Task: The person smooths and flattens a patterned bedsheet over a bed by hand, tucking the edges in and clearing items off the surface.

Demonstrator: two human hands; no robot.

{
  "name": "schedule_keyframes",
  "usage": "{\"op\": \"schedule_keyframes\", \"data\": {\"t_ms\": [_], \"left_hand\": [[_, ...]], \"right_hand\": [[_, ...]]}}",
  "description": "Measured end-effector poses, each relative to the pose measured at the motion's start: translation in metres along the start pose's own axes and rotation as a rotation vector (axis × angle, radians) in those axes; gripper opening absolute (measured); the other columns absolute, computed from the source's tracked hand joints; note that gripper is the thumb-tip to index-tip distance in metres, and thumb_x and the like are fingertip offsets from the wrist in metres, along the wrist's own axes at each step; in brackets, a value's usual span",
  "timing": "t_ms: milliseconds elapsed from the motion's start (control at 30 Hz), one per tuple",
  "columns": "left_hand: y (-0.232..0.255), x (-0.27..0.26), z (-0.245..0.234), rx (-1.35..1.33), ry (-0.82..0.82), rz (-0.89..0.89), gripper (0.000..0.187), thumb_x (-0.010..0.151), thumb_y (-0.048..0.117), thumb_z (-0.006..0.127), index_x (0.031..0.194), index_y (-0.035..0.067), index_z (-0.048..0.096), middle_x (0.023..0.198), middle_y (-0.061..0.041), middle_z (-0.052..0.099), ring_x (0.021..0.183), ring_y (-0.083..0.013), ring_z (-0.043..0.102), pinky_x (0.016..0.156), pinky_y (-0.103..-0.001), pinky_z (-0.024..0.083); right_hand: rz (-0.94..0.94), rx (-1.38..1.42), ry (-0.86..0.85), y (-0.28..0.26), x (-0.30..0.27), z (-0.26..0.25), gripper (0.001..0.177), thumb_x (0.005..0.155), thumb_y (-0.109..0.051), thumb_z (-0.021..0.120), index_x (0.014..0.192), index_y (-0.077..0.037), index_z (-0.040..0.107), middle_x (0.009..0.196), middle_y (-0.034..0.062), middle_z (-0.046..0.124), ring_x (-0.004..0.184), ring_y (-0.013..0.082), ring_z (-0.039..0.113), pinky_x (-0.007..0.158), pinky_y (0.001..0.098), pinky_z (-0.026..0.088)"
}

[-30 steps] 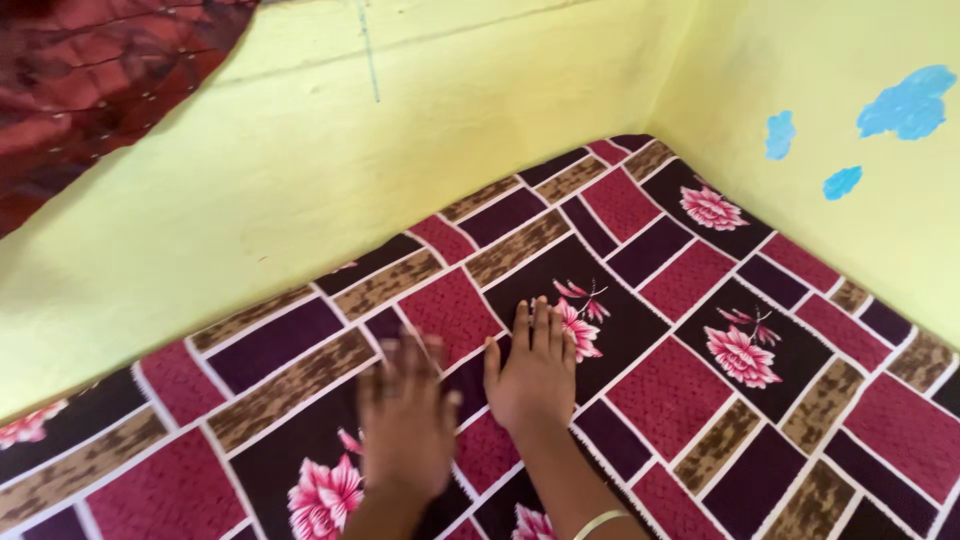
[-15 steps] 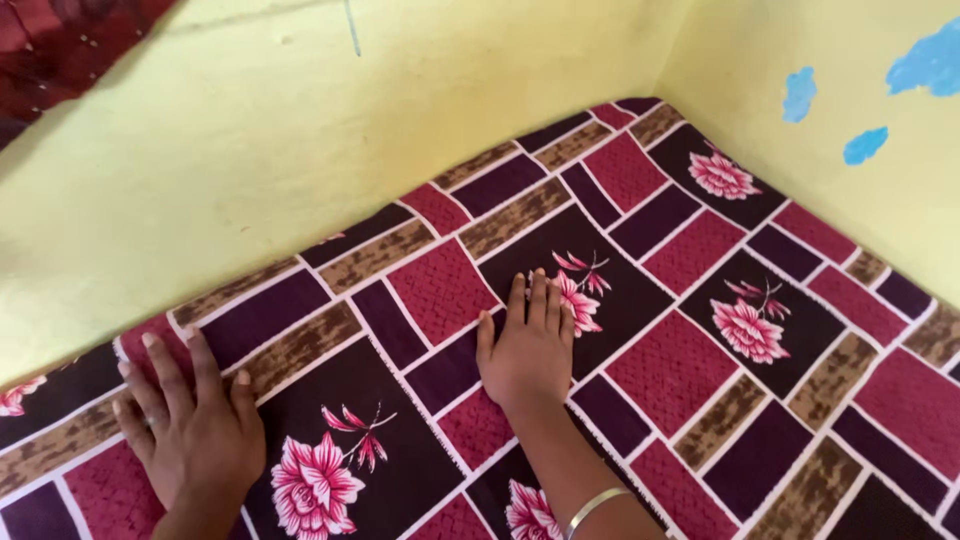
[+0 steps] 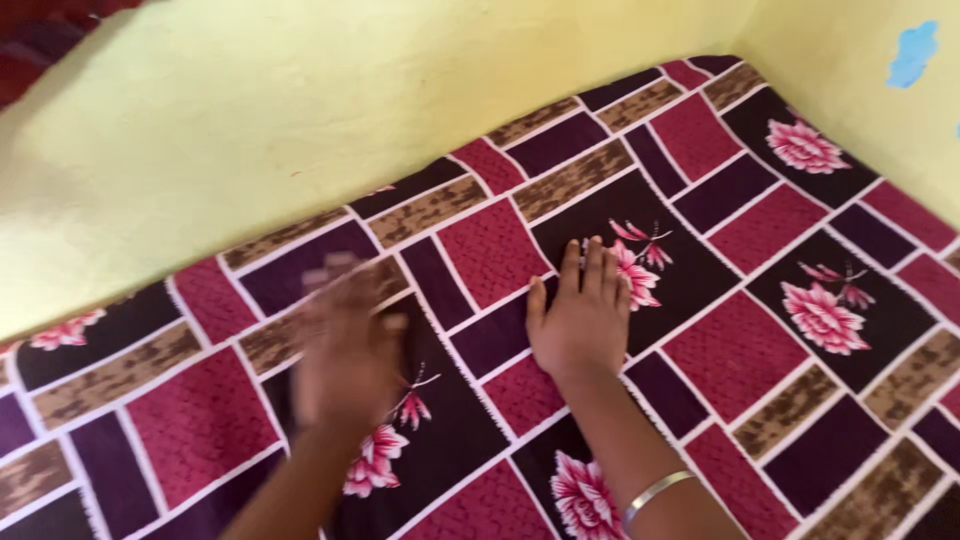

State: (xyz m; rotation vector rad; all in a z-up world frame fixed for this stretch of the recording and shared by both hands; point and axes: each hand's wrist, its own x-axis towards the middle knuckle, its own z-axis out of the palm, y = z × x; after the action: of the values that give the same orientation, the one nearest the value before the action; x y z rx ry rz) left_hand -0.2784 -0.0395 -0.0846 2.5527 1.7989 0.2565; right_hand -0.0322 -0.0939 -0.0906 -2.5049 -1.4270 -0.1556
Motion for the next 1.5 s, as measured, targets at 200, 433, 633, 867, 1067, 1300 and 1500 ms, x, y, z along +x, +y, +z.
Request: {"op": "schedule_keyframes", "data": {"t_ms": [200, 433, 633, 867, 1067, 1300, 1500], "left_hand": [[-0.147, -0.050, -0.027, -0.019, 0.233, -0.407, 0.072, 0.109, 0.052, 0.029, 0.166, 0.014, 0.006, 0.169, -0.019, -0.004, 0.157, -0.0448, 0.000, 0.123, -0.061, 0.005], [0.005, -0.041, -0.014, 0.448, -0.339, 0.037, 0.084, 0.108, 0.061, 0.028, 0.163, -0.003, 0.018, 0.169, -0.024, 0.014, 0.156, -0.0356, 0.011, 0.127, -0.046, 0.011], [0.026, -0.044, -0.020, -0.134, -0.112, 0.099, 0.073, 0.101, 0.045, 0.037, 0.159, 0.010, 0.010, 0.169, -0.014, 0.007, 0.156, -0.0328, 0.006, 0.122, -0.050, 0.006], [-0.200, -0.101, -0.045, 0.071, -0.006, -0.538, 0.072, 0.101, 0.055, 0.029, 0.163, 0.021, 0.017, 0.174, -0.014, 0.003, 0.159, -0.0369, 0.001, 0.125, -0.058, 0.006], [-0.192, -0.123, -0.040, 0.107, -0.022, -0.559, 0.076, 0.104, 0.059, 0.033, 0.163, 0.013, 0.019, 0.163, -0.025, 0.011, 0.149, -0.0471, 0.012, 0.118, -0.066, 0.014], [-0.024, -0.116, -0.005, 0.086, 0.134, -0.052, 0.070, 0.102, 0.050, 0.031, 0.160, 0.012, 0.020, 0.168, -0.014, 0.011, 0.156, -0.0325, 0.006, 0.121, -0.053, 0.003], [-0.013, -0.115, -0.018, 0.065, 0.116, -0.085, 0.068, 0.102, 0.047, 0.029, 0.160, 0.012, 0.023, 0.167, -0.014, 0.018, 0.153, -0.0330, 0.012, 0.121, -0.049, 0.008]], "right_hand": [[-0.008, -0.003, 0.010, 0.001, -0.001, 0.002, 0.072, 0.102, -0.051, 0.031, 0.158, -0.006, 0.029, 0.165, 0.0165, 0.024, 0.154, 0.0315, 0.017, 0.122, 0.0485, 0.014], [0.008, -0.026, 0.013, -0.001, 0.003, 0.007, 0.072, 0.102, -0.048, 0.031, 0.159, -0.005, 0.028, 0.166, 0.0188, 0.023, 0.154, 0.0344, 0.016, 0.122, 0.0496, 0.014], [0.010, -0.009, -0.003, -0.023, 0.004, -0.008, 0.069, 0.102, -0.042, 0.030, 0.158, -0.002, 0.023, 0.165, 0.0244, 0.016, 0.153, 0.0386, 0.012, 0.119, 0.0537, 0.013], [-0.457, 0.034, -0.118, -0.140, -0.062, -0.034, 0.081, 0.099, -0.053, 0.023, 0.159, 0.000, 0.010, 0.167, 0.0257, 0.002, 0.154, 0.0392, 0.003, 0.123, 0.0534, 0.011], [-0.449, 0.143, -0.232, -0.151, -0.074, -0.025, 0.079, 0.100, -0.048, 0.031, 0.157, 0.002, 0.009, 0.170, 0.0243, 0.001, 0.153, 0.0336, 0.001, 0.122, 0.0446, 0.004], [-0.443, 0.265, -0.135, -0.143, -0.071, -0.011, 0.077, 0.100, -0.047, 0.039, 0.157, 0.001, 0.019, 0.166, 0.0218, 0.011, 0.154, 0.0332, 0.010, 0.123, 0.0456, 0.010], [-0.455, 0.371, -0.038, -0.134, -0.073, 0.000, 0.072, 0.099, -0.041, 0.047, 0.157, -0.002, 0.028, 0.167, 0.0193, 0.021, 0.155, 0.0329, 0.018, 0.125, 0.0455, 0.015]]}}
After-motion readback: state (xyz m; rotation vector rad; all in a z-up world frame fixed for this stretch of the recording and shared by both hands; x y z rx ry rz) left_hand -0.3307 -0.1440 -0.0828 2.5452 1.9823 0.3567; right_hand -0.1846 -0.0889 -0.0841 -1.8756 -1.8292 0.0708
